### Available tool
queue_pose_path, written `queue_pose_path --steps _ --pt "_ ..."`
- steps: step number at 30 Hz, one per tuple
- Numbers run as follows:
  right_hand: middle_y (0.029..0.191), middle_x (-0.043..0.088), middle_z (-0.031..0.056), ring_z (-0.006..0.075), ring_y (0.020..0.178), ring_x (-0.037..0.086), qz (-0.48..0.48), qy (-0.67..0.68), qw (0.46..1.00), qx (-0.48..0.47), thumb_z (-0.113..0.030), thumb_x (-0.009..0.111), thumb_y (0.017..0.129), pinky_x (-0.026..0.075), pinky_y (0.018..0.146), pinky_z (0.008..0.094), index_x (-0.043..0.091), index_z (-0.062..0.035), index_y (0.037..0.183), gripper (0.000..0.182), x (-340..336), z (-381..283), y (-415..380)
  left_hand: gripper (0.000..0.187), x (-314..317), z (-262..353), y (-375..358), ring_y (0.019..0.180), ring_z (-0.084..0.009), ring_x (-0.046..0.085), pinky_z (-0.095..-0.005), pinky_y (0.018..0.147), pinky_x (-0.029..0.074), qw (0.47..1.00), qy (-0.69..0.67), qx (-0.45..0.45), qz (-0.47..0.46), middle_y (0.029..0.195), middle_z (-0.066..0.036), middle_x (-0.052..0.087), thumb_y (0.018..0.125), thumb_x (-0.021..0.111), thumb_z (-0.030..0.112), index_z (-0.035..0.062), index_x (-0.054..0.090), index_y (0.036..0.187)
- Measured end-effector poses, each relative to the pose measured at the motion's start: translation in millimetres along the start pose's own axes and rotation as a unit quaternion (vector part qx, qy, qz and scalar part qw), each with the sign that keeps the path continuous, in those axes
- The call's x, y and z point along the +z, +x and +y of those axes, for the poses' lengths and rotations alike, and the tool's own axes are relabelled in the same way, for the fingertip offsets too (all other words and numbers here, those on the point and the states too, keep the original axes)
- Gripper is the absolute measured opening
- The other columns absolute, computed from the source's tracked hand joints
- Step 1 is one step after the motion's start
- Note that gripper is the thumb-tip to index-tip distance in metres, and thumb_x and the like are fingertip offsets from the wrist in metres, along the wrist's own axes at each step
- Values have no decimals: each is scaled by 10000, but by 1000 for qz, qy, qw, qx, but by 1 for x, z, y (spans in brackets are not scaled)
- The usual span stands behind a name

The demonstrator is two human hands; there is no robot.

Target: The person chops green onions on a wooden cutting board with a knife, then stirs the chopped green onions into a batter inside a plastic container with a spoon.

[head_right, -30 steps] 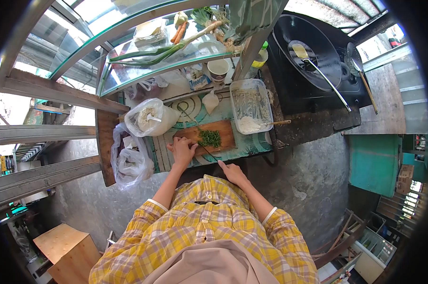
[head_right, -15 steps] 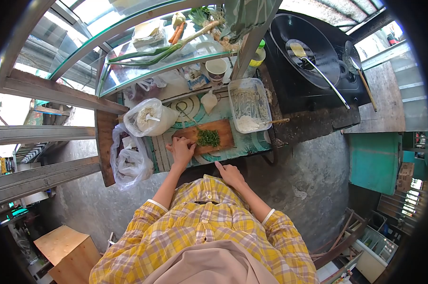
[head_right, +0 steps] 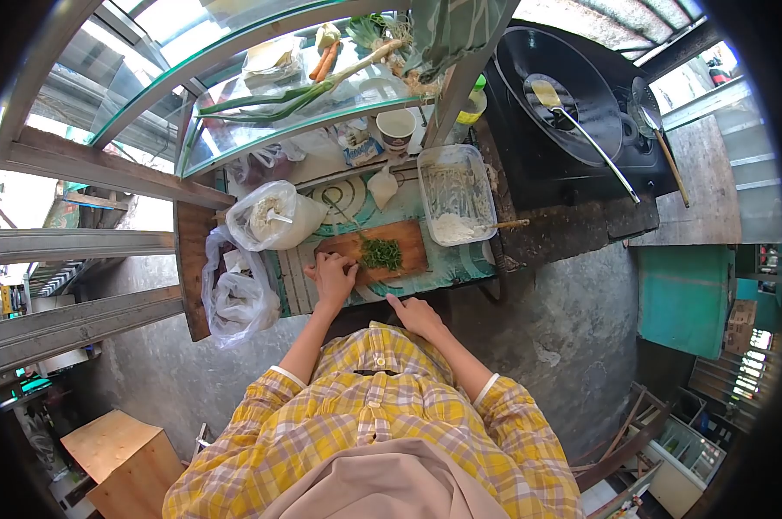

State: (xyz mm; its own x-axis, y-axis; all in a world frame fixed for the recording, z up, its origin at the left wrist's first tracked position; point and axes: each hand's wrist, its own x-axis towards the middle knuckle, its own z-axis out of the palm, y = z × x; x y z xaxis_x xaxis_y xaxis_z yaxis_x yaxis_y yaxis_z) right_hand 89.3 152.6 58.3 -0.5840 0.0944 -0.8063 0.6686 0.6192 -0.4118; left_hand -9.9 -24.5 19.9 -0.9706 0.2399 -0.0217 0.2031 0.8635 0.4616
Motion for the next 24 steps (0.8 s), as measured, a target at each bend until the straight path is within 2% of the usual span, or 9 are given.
queue_pose_path --steps 5,8,11,14,17,24 --pt "927 649 283 425 989 601 26 -1 1000 12 -652 339 904 466 866 451 686 40 924 775 2 -7 -3 88 1 0 -2 962 -229 495 -517 849 271 1000 -2 -1 -2 825 -9 612 713 722 211 140 712 764" --pt "890 656 274 415 927 618 35 15 999 7 -654 344 903 469 836 438 676 54 855 783 9 16 1 94 1 1 -3 966 -226 493 -514 857 267 1000 13 9 6 838 -9 609 720 716 220 141 714 770" --pt "691 626 199 329 693 619 22 59 998 -3 -647 358 907 473 684 392 610 37 691 760 6 29 3 105 -1 3 -3 969 -226 491 -512 862 265 1000 16 15 3 845 -9 607 728 708 228 137 718 781" --pt "538 505 105 222 515 509 -31 146 988 29 -642 371 910 406 547 340 495 -7 590 722 6 22 8 113 0 3 -4 970 -227 490 -511 863 266 999 24 24 9 839 -10 604 732 701 226 131 720 790" --pt "482 429 56 166 456 456 -17 151 988 19 -642 373 911 354 488 324 461 -38 563 703 0 13 1 117 -1 4 -4 969 -224 490 -508 861 269 999 31 27 11 836 -9 605 738 698 230 132 727 795" --pt "636 572 182 309 625 562 42 89 995 -24 -604 387 921 427 640 402 548 64 680 728 10 20 -5 126 -3 1 -4 981 -213 498 -517 877 271 1000 8 -2 -4 832 -2 635 716 726 231 135 742 795"
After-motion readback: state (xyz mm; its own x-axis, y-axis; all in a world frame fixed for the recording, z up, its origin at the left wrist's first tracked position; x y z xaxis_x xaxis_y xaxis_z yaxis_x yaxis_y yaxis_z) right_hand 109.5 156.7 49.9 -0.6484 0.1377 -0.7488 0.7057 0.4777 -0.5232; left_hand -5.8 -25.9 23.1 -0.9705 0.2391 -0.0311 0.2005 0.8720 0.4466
